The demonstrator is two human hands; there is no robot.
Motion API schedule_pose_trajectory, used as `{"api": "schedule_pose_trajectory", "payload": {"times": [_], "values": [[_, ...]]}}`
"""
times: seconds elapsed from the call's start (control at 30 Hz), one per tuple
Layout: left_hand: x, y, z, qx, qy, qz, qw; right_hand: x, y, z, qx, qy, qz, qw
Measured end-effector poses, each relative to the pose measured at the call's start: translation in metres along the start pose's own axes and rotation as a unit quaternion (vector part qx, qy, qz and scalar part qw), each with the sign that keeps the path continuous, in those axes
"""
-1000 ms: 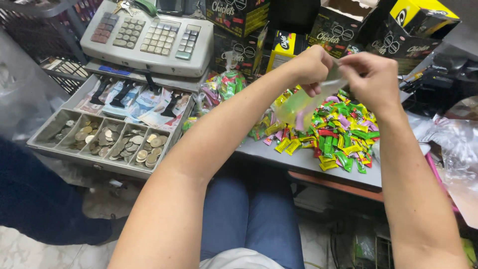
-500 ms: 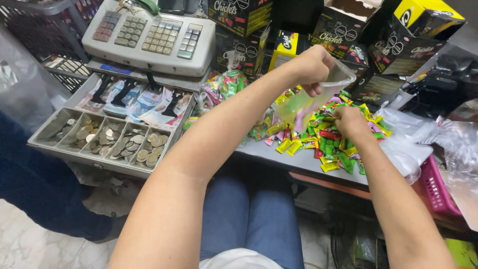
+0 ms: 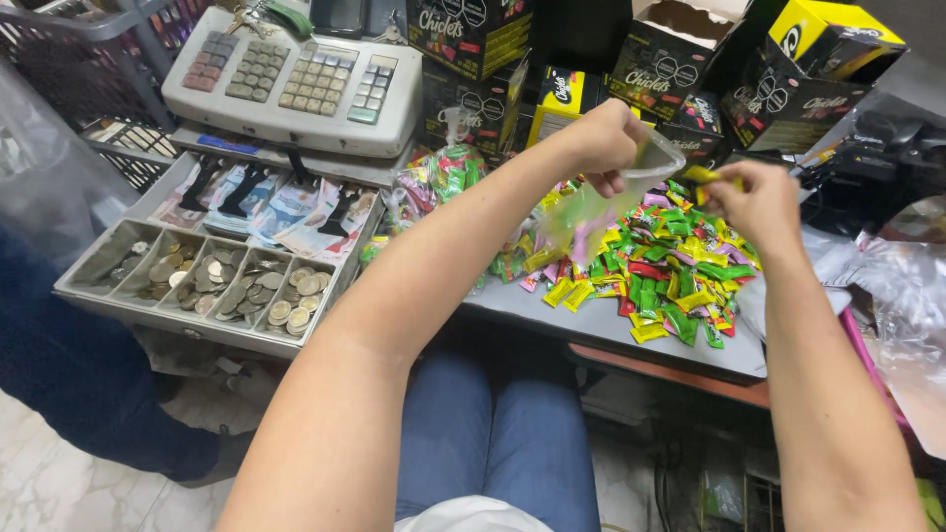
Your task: Bagging small individually wrapped candies into plastic bags at a checkout counter
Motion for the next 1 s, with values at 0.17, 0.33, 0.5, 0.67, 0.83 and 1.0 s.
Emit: {"api": "schedule_pose_trajectory", "payload": {"times": [0.17, 0.33, 0.5, 0.67, 0.83, 1.0], "values": [[0.006, -0.003, 0.002, 0.001, -0.009, -0.018, 1.0, -0.005, -0.045, -0.03, -0.026, 0.081, -0.23, 0.969], [0.002, 0.004, 0.008, -0.025, -0.018, -0.012, 0.999, -0.013, -0.088, -0.026, -0.157, 0.047, -0.377, 0.912], [0.011, 0.004, 0.015, -0.035, -0.02, -0.003, 0.999, -0.017, -0.108, -0.009, -0.365, 0.014, -0.349, 0.863], [0.035, -0.007, 0.022, -0.091, -0.025, 0.018, 0.995, -0.004, -0.104, 0.004, -0.385, 0.03, -0.379, 0.841], [0.045, -0.019, 0.027, -0.098, -0.03, 0.04, 0.994, -0.004, -0.116, -0.01, -0.297, 0.043, -0.394, 0.869], [0.048, -0.016, 0.029, -0.082, -0.034, 0.017, 0.996, -0.019, -0.143, -0.03, 0.204, -0.082, -0.221, 0.95]]}}
Point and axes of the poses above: each hand's wrist, its own x-axis towards the middle knuckle, its own z-axis out of the palm, y = z × x, the point moved 3 cm from there along x, towards the middle knuckle, and after that the axes turned 2 degrees about x, right-handed, at the moved point
